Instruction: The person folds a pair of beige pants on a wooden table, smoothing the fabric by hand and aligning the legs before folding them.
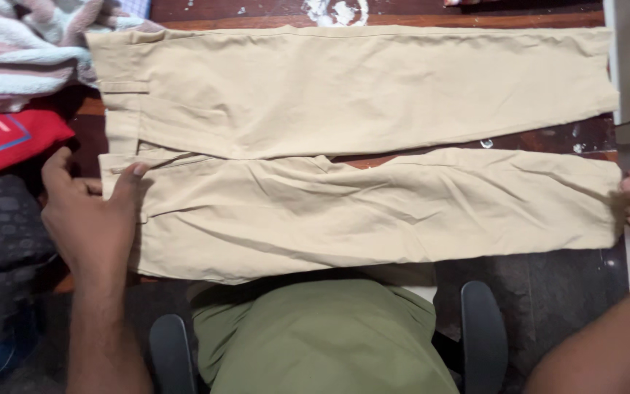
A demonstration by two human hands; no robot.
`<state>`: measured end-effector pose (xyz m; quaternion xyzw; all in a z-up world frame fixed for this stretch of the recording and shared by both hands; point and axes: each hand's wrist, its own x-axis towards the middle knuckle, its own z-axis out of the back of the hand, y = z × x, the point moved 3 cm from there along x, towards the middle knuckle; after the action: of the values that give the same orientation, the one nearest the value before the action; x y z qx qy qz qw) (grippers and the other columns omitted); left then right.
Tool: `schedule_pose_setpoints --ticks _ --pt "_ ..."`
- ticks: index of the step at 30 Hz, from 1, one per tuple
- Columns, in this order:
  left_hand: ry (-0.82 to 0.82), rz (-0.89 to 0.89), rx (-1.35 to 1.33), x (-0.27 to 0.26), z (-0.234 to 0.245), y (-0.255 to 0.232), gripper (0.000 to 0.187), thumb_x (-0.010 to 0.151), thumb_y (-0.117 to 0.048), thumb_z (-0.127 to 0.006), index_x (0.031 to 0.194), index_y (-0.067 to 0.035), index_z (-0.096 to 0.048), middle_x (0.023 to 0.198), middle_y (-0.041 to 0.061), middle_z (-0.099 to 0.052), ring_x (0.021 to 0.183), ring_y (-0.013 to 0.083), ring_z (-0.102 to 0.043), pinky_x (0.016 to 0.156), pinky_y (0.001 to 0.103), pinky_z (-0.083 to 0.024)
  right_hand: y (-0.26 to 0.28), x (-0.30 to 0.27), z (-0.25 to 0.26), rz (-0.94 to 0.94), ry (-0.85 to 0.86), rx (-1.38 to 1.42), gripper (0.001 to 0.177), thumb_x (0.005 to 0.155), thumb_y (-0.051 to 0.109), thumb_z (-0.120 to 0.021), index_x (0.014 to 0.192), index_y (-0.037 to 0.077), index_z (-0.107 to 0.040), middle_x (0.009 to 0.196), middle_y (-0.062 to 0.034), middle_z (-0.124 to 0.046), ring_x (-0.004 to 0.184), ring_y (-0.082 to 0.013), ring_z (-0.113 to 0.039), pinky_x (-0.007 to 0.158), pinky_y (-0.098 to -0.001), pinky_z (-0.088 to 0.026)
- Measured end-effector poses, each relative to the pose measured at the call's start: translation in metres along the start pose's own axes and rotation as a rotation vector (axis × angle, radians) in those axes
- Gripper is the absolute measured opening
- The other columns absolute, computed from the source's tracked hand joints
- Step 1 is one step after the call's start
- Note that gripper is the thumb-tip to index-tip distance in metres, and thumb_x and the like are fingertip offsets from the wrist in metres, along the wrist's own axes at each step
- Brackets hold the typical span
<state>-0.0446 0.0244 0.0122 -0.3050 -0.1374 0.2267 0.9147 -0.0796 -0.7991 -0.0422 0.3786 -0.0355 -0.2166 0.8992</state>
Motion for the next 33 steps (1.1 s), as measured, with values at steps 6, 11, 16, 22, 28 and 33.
schedule_pose_setpoints --ticks 6,11,16,22,28,33 --pt "0.043 -0.028 -0.169 0.019 -0.004 -0.014 0.082 0.079 -0.020 -0.099 0.143 0.006 -0.055 0.092 0.010 -0.071 0.078 0.0133 -0.066 0.069 0.032 -0.054 0.054 0.025 -0.037 -0.008 -0.051 0.134 0.043 0.102 0.006 -0.079 0.140 0.005 -0.057 0.102 -0.0251 -0.064 0.088 -0.0188 -0.072 0.079 -0.0360 -0.059" --pt "0.221 -0.177 -0.179 0.044 -0.011 -0.014 0.068 0.075 -0.009 -0.096 0.134 0.003 -0.065 0.093 0.006 -0.071 0.084 0.0119 -0.066 0.075 0.028 -0.053 0.088 0.026 -0.033 0.004 0.070 0.326 0.020 0.106 0.001 -0.068 0.126 0.001 -0.063 0.113 -0.0083 -0.071 0.102 -0.0141 -0.073 0.092 -0.0300 -0.064" --pt "0.265 0.106 -0.472 0.045 -0.004 -0.017 0.046 0.089 -0.002 -0.081 0.132 -0.004 -0.067 0.093 -0.002 -0.064 0.079 0.0062 -0.057 0.064 0.022 -0.046 0.099 0.021 -0.016 -0.247 0.018 0.145 0.019 0.111 0.018 -0.063 0.122 0.002 -0.066 0.113 -0.0120 -0.072 0.088 -0.0190 -0.067 0.067 -0.0415 -0.056" --pt "0.248 0.249 -0.598 0.040 -0.007 -0.010 0.030 0.092 0.000 -0.077 0.122 -0.007 -0.073 0.089 -0.002 -0.066 0.065 0.0050 -0.050 0.055 0.021 -0.039 0.078 0.013 0.001 -0.232 0.186 0.531 0.017 0.107 0.010 -0.062 0.121 0.003 -0.065 0.113 -0.0129 -0.072 0.099 -0.0202 -0.072 0.089 -0.0373 -0.062" --pt "0.224 0.152 -0.742 0.041 -0.017 0.021 0.016 0.098 0.007 -0.075 0.113 0.001 -0.073 0.096 0.005 -0.070 0.080 0.0052 -0.062 0.070 0.016 -0.048 0.063 0.000 0.025 -0.163 0.161 0.296 0.027 0.095 -0.001 -0.070 0.121 -0.005 -0.066 0.107 -0.0165 -0.072 0.098 -0.0188 -0.071 0.092 -0.0341 -0.059" --pt "0.189 0.132 -0.725 0.041 -0.018 0.022 0.015 0.099 0.006 -0.075 0.113 0.003 -0.072 0.101 0.006 -0.071 0.086 0.0064 -0.066 0.078 0.016 -0.054 0.065 0.007 0.034 -0.194 0.102 0.058 0.022 0.098 0.003 -0.073 0.118 -0.007 -0.070 0.101 -0.0175 -0.074 0.090 -0.0198 -0.069 0.082 -0.0350 -0.057"
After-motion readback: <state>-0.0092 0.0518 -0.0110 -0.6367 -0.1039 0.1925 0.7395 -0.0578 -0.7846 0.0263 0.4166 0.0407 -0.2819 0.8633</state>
